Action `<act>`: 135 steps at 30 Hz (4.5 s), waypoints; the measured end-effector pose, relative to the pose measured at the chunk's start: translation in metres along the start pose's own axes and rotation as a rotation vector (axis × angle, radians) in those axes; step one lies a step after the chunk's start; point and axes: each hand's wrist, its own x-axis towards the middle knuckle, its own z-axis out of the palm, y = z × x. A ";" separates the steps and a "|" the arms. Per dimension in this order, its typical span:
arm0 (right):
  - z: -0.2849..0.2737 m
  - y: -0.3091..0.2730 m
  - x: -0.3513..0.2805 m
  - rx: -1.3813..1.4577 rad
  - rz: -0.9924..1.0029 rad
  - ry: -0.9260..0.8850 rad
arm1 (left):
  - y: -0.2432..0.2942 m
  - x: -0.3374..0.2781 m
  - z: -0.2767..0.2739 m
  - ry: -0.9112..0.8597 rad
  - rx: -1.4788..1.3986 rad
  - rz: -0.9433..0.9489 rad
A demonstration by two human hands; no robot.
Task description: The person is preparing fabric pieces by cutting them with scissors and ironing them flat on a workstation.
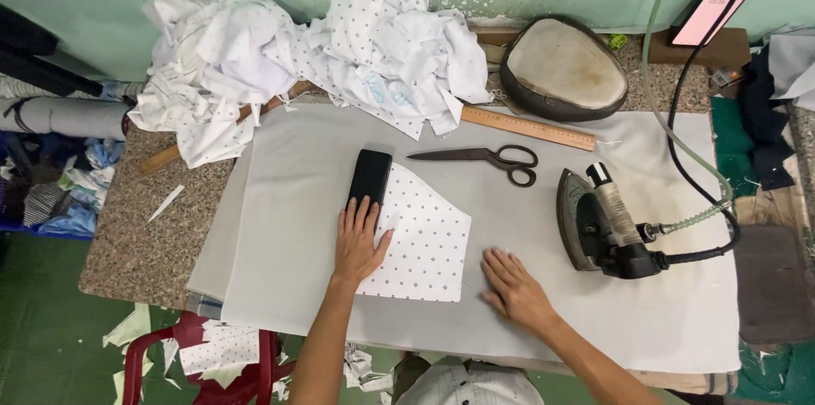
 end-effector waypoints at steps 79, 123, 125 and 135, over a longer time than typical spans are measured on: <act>-0.162 0.121 0.040 -0.259 0.956 -0.216 | 0.106 -0.088 0.029 -0.154 -0.543 -0.778; -0.166 0.066 0.066 0.038 1.624 -0.074 | -0.073 0.043 0.003 0.095 0.085 -0.173; -0.171 0.073 0.071 0.020 1.634 -0.089 | -0.069 0.073 0.007 0.104 0.025 -0.219; -0.192 0.115 0.068 -0.018 1.542 -0.145 | 0.052 0.123 -0.070 0.203 -0.973 -0.064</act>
